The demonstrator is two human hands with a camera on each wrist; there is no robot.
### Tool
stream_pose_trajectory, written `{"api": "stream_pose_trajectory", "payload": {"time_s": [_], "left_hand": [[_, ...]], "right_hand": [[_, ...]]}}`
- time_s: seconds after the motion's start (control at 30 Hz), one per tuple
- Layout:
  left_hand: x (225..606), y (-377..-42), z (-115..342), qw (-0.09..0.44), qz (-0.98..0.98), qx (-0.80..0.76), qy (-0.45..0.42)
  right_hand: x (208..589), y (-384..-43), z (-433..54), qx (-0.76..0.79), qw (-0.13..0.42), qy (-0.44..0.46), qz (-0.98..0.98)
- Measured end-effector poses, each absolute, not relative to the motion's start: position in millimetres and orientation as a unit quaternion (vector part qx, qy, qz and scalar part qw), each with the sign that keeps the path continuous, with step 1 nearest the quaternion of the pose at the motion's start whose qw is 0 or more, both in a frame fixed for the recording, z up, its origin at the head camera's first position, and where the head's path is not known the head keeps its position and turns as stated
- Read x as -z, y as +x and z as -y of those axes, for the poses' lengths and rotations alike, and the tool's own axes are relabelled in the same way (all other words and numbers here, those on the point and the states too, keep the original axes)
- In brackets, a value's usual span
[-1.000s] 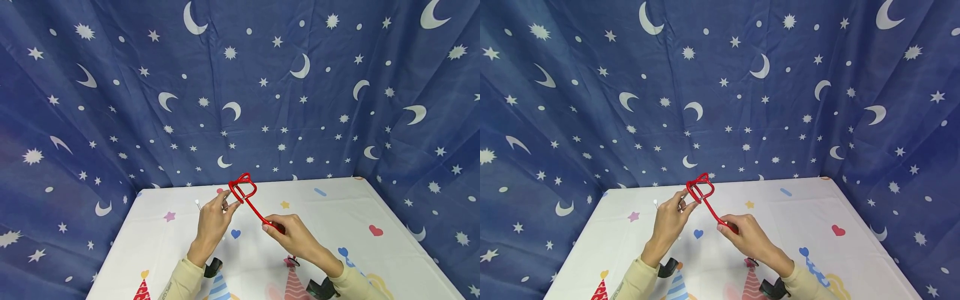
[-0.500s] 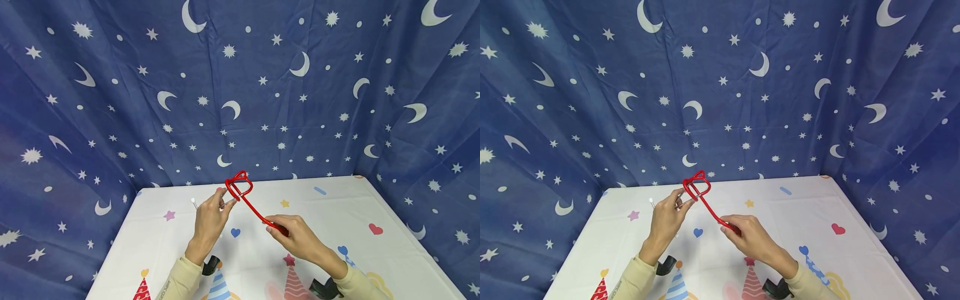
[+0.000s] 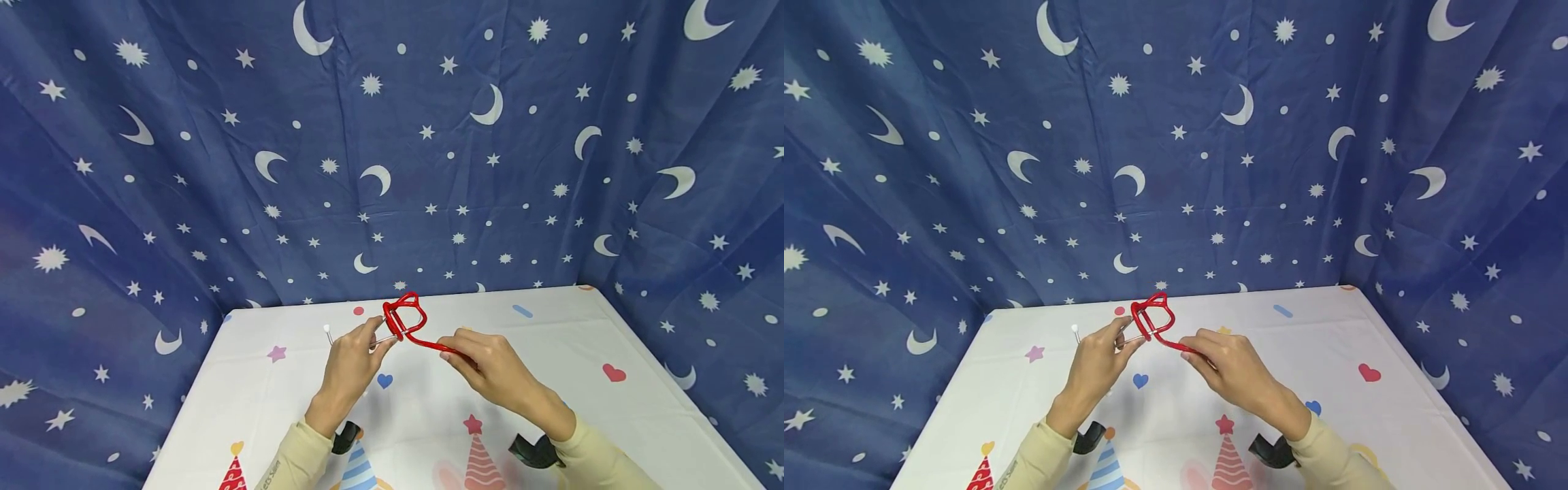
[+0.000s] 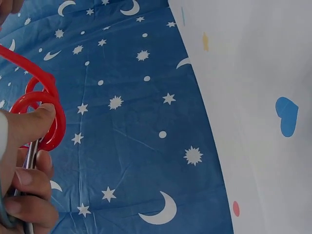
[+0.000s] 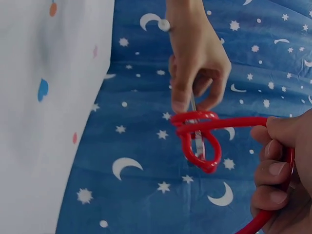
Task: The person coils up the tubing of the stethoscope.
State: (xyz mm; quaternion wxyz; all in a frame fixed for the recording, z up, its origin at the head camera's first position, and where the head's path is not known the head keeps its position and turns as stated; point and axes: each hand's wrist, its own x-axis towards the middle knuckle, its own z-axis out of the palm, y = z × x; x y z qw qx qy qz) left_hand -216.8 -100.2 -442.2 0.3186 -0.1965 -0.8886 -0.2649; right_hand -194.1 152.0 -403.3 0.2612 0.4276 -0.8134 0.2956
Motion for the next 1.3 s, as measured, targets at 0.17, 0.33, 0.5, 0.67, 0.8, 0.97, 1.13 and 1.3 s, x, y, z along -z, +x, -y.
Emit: {"api": "stream_pose_trajectory", "payload": {"time_s": [0.17, 0.33, 0.5, 0.67, 0.8, 0.97, 1.13, 1.3], "left_hand": [[443, -216, 100, 0.308, 0.890, 0.264, -0.208], [443, -214, 98, 0.299, 0.890, 0.267, -0.218], [443, -212, 97, 0.290, 0.892, 0.256, -0.234], [442, -211, 97, 0.284, 0.888, 0.248, -0.263], [442, -210, 97, 0.281, 0.880, 0.249, -0.291], [441, -208, 97, 0.273, 0.872, 0.249, -0.319], [440, -206, 97, 0.269, 0.864, 0.249, -0.346], [439, -205, 96, 0.267, 0.856, 0.247, -0.369]], "right_hand": [[395, -200, -154, -0.279, 0.269, 0.429, 0.816], [389, -206, -154, -0.265, 0.287, 0.439, 0.809], [382, -212, -154, -0.252, 0.296, 0.441, 0.809], [379, -216, -154, -0.249, 0.292, 0.443, 0.810], [377, -220, -154, -0.253, 0.284, 0.442, 0.813], [376, -227, -155, -0.264, 0.276, 0.441, 0.812], [379, -231, -156, -0.281, 0.266, 0.438, 0.812], [381, -235, -156, -0.296, 0.251, 0.431, 0.815]]}}
